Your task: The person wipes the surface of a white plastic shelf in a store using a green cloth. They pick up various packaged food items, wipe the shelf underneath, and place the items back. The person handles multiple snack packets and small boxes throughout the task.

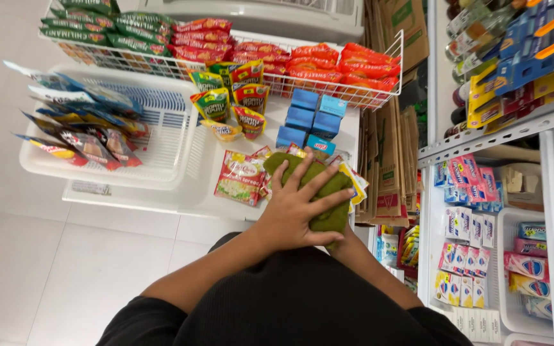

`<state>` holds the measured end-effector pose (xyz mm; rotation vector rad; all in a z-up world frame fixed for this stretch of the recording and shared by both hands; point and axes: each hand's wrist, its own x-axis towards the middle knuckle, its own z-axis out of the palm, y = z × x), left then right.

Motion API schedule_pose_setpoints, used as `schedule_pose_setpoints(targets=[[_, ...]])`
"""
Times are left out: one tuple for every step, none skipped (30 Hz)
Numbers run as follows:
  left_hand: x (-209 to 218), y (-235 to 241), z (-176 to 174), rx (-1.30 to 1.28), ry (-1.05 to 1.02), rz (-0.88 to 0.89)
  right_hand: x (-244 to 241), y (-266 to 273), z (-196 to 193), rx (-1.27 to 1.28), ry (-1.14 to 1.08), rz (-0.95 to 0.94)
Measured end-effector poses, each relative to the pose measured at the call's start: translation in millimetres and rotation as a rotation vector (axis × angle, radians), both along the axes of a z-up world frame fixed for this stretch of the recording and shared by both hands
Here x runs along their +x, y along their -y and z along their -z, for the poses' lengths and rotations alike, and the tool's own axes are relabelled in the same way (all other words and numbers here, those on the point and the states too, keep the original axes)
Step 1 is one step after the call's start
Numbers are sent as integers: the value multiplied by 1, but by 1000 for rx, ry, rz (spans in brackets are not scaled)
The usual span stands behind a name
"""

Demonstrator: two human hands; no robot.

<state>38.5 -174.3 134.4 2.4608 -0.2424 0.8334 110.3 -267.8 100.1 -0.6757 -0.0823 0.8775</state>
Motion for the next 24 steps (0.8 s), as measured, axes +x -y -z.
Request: schedule_pose_setpoints(targets=[[4, -1, -6, 6, 8, 7, -3, 3, -4, 6, 8, 7], [8, -2, -11, 5, 65, -38, -5, 5, -8, 27, 38, 2], [12, -3, -17, 2, 122, -81, -8, 7, -12, 46, 69, -3], [17, -10, -23, 6, 129, -73, -9, 9, -15, 50, 76, 5], [19, -16, -28, -18, 167, -101, -14, 12, -17, 65, 100, 0], [22, -23, -34, -42, 204, -130, -19, 15, -19, 80, 124, -4], [22, -30, -41, -41, 204, -126, -21, 16, -20, 81, 124, 0], [21, -38, -48, -279, 161, -73, -24, 17, -20, 95, 147, -8], [20, -46, -55, -516, 114, -23, -27, 17, -21, 109, 169, -20], [21, -55, -55, -516, 113, -22, -23, 17, -21, 109, 168, -19], [22, -64, -54, -617, 148, -30, -20, 16, -21, 85, 96, -6], [21, -74, -54, -719, 184, -37, -18, 15, -22, 60, 24, 7], [12, -80, -56, -714, 191, -43, -19, 11, -26, 65, 28, -2], [3, -86, -59, -661, 286, -85, -20, 7, -31, 35, 6, 22], [-7, -94, -63, -604, 381, -126, -22, 0, -37, 8, -16, 46], [-9, -90, -65, -595, 388, -131, -18, -5, -33, 16, -12, 38], [-13, -85, -65, -470, 408, 26, -14, -10, -29, -51, -66, 57], [-18, -81, -65, -341, 423, 181, -11, -17, -25, -118, -120, 76], [-23, -66, -59, -335, 430, 159, -13, -25, -28, -118, -116, 53], [-29, -53, -52, -162, 360, 138, -17, -34, -32, -124, -95, 33], [-35, -39, -45, 8, 287, 112, -22, -44, -35, -130, -73, 10], [-40, -45, -41, 13, 291, 86, -28, -54, -39, -130, -67, -17], [-46, -51, -38, 34, 305, -10, -36, -63, -44, -139, -41, -34], [-51, -58, -34, 56, 318, -106, -43, -72, -48, -147, -15, -51]])
